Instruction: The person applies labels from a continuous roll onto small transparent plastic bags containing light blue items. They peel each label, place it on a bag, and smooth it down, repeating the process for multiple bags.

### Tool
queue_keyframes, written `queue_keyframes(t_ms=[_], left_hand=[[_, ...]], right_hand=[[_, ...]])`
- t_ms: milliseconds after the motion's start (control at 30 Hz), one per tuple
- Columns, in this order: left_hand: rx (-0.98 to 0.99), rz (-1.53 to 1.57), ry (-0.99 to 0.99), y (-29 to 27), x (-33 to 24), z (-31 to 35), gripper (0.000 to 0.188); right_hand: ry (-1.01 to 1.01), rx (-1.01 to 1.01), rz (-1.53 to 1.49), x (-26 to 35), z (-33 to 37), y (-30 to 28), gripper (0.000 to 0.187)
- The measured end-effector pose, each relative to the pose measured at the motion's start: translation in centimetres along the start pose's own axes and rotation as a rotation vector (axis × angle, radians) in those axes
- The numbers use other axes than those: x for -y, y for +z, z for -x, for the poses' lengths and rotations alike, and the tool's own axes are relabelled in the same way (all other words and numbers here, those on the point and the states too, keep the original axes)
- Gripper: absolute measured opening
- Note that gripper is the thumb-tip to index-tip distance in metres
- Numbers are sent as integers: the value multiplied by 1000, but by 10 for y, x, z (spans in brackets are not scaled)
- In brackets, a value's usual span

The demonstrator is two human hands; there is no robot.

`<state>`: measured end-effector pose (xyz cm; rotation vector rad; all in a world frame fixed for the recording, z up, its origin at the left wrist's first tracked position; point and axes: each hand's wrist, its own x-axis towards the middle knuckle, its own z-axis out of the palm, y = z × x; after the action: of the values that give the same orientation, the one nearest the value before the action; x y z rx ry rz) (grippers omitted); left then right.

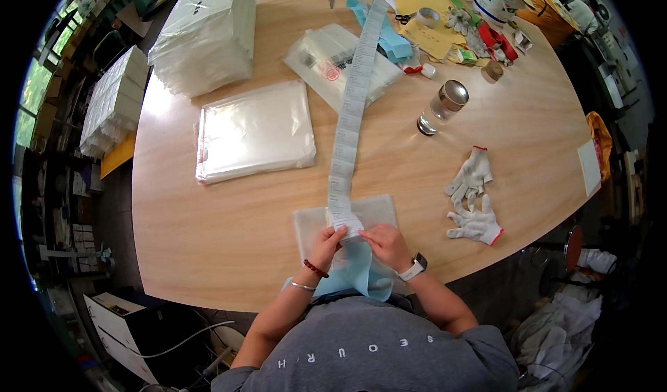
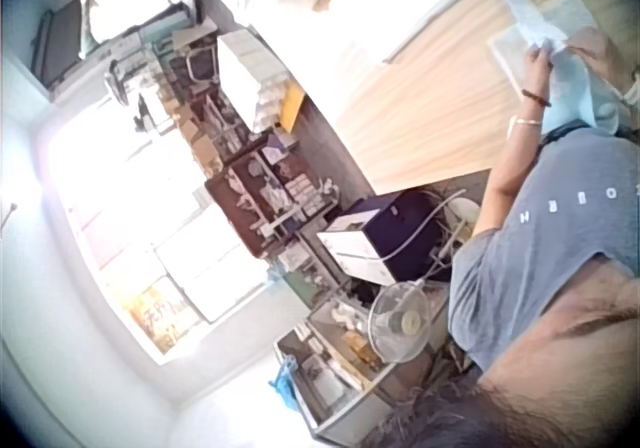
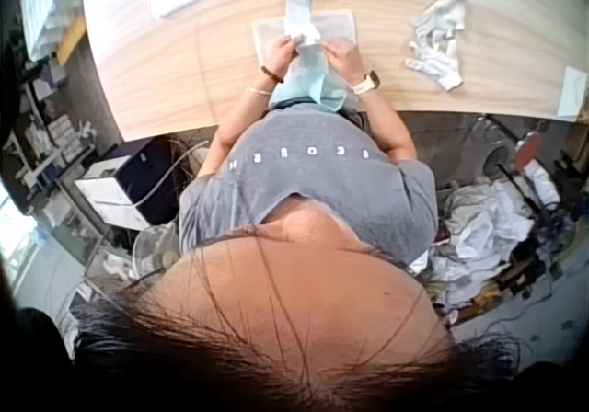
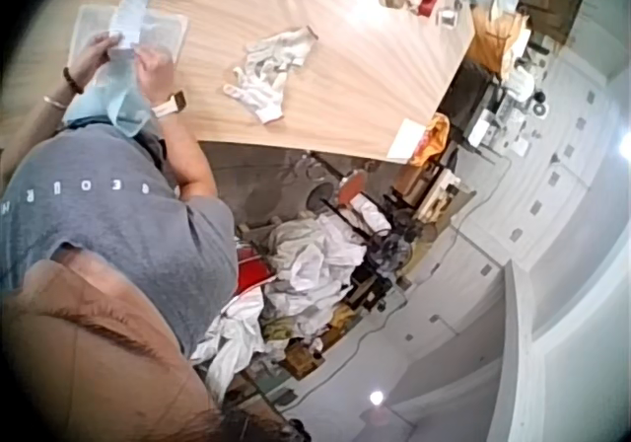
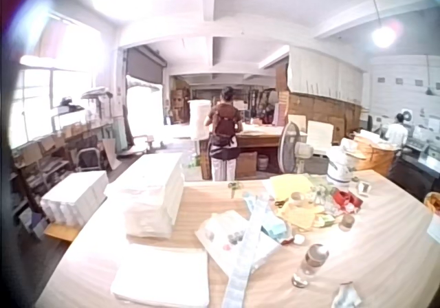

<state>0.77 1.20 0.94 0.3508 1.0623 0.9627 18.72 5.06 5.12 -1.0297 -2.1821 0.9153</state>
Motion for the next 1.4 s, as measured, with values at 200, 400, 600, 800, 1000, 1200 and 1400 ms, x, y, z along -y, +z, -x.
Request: queue_keyframes(t_ms=[200,400,600,800,1000,1200,1400], left_hand=[[-135,284,81,6,3,3,21],[-168,318,60,0,6,3,20],[-171,270,76,2,5,6,21],[-198,213,83,4,7,7,22],[-196,130,71,-6,12,6,21],[-167,153,79,6,-2,12,17],[-160,59,37,-9,8,9,22]], right_hand=[[-275,-145,144,35,3,-21,19],[366,-208,-234,-23,7,-27,8],[440,-173,-192,-50,-12,-14,10],[378,-131,-42,-61,-15,-3,15],[260,-286,447,-36,-31,-9,32],[375,-76,4,-70,-39,-24,21],[0,-215,400,-46,-34,-26,8]])
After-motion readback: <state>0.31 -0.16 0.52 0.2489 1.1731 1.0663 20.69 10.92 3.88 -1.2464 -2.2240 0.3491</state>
